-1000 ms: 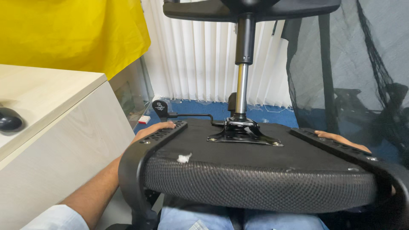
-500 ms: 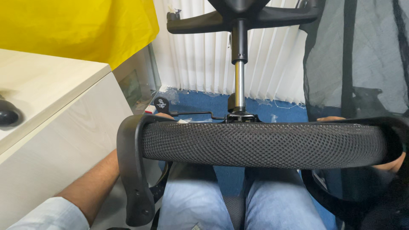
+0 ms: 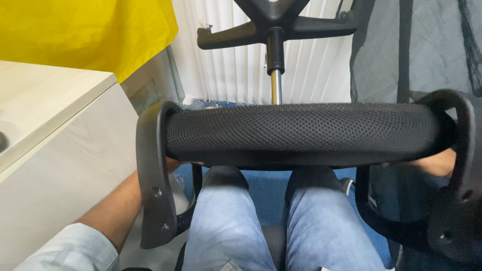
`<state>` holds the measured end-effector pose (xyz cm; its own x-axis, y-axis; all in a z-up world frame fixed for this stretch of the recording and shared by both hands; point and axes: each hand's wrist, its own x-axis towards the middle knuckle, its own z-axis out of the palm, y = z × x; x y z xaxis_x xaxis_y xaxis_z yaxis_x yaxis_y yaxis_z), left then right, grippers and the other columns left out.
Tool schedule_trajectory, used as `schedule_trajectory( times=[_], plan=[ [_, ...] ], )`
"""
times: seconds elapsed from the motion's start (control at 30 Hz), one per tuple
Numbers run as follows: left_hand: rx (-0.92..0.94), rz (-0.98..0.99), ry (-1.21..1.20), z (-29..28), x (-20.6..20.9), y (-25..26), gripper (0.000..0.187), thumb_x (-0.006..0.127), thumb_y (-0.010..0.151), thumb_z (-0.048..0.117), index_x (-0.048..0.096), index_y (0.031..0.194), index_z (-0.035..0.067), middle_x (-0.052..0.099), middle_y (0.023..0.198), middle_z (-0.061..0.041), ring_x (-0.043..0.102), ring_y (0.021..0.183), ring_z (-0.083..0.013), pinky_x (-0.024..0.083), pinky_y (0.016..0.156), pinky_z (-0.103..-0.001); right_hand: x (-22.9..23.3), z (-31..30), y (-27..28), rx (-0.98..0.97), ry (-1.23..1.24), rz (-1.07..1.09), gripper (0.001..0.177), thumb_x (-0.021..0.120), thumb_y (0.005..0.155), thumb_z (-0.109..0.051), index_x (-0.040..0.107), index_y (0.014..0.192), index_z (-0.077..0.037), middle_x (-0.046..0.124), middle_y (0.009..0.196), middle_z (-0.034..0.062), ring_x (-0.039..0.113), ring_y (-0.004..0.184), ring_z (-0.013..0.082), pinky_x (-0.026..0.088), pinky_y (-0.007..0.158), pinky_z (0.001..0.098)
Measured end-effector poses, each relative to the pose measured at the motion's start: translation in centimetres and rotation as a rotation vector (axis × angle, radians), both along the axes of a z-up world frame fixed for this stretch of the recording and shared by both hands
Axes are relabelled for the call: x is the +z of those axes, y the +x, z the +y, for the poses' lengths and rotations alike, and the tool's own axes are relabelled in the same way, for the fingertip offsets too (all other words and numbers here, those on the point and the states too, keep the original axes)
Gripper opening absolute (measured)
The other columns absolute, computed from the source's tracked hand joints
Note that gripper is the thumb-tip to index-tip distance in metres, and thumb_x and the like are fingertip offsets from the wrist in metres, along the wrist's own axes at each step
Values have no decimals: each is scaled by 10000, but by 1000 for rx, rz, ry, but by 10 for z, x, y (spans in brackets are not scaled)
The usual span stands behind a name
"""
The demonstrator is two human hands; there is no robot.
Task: The person assembles an office chair by inserting a bolt into the seat base and tightening it with a screwdriver. They then flip the chair upright and attach the backrest to the seat.
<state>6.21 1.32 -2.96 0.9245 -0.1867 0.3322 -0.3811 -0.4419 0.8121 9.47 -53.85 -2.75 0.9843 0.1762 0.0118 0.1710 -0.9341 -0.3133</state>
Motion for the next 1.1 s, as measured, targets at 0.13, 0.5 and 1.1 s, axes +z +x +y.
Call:
schedule_trajectory(
  times=[0.13, 0.5, 1.1],
  plan=[
    [49, 45, 39, -3, -7, 11, 771, 879, 654, 151, 570, 1352, 47, 627, 1364, -97, 571, 1298, -248, 473, 1103, -363, 3, -7, 13, -5, -63, -36, 611, 739, 764, -123, 572, 1350, -67, 594, 1424, 116, 606, 1300, 288, 501, 1106, 453],
    [39, 131, -238, 10, -45, 91, 1021, 932, 568, 151, 406, 1435, 32, 478, 1481, -119, 420, 1400, -280, 367, 1155, -387, -1, -25, 51, -73, 377, -24, 562, 711, 785, -38, 587, 1333, -41, 620, 1376, 125, 595, 1285, 299, 483, 1097, 477],
    [72, 420, 98, 24, -64, 167, 888, 875, 698, 335, 529, 1424, -42, 588, 1454, -140, 542, 1335, -302, 409, 1112, -386, -54, -50, 142, -5, 662, 180, 735, 708, 812, -217, 464, 1460, 29, 575, 1422, 228, 529, 1345, 393, 395, 1137, 538]
  ],
)
